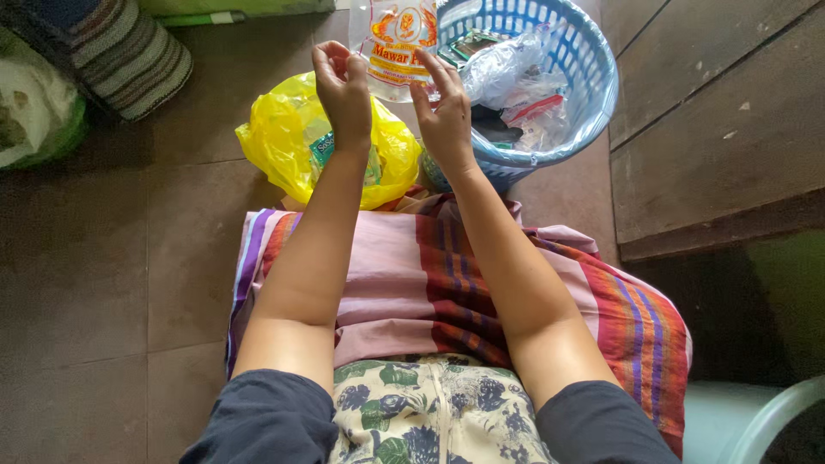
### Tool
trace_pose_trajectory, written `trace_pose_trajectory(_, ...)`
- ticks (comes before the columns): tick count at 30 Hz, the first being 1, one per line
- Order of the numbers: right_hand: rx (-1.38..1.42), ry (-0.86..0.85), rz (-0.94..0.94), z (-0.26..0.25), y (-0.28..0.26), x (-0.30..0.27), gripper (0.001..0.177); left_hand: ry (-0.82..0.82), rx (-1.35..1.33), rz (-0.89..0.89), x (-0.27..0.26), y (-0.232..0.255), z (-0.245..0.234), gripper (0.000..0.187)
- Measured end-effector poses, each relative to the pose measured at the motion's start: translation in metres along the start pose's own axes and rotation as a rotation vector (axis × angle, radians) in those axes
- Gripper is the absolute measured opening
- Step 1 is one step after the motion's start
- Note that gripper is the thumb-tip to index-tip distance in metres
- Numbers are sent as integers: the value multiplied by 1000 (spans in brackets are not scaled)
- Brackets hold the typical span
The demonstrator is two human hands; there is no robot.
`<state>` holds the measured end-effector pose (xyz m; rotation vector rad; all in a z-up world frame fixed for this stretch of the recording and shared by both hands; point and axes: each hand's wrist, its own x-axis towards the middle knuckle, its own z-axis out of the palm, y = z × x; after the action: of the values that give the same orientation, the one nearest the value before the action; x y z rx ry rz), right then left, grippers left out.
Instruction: The person sits on a mat on the floor and sorts small packaged items from a blue basket into a yellow plastic bag. They handle various packets and a small bottle one by one, placing them into the bag.
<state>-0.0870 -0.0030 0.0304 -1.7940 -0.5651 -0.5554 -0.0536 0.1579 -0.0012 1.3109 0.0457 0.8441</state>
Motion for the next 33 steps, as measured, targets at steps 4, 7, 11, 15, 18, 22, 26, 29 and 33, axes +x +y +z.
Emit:
trace_pose_trajectory(4, 0, -51, 14, 17, -9, -3, 43, 34, 42, 30, 3, 3, -23, 13)
trace_pose_trajectory(7, 3, -88, 22, 28, -10, -6, 44, 64, 125, 34, 4, 4, -41, 12)
trace_pose_trajectory(11, -80, -121, -32, 48, 2, -17, 43, 75, 351, 64, -2, -2, -67, 14)
trace_pose_trajectory(15, -123, -215, 115, 76, 25, -31, 37, 87, 643, 119, -11, -14, -92, 22)
trace_pose_trajectory(18, -213, -238, 90, 97, 48, -48, 35, 69, 812, -59, -20, -28, -110, 24)
trace_pose_trajectory(22, -299, -324, 120, 121, 79, -74, 33, -39, 953, -203, -30, -49, -132, 28)
trace_pose_trajectory(26, -336, -396, 183, 133, 102, -96, 38, -124, 1138, -122, -38, -70, -142, 37)
trace_pose_trajectory(29, -356, -487, 213, 135, 119, -108, 45, -246, 1248, -136, -47, -82, -146, 43)
trace_pose_trajectory(33, -424, -475, 86, 136, 140, -118, 46, -404, 1368, -144, -57, -98, -146, 57)
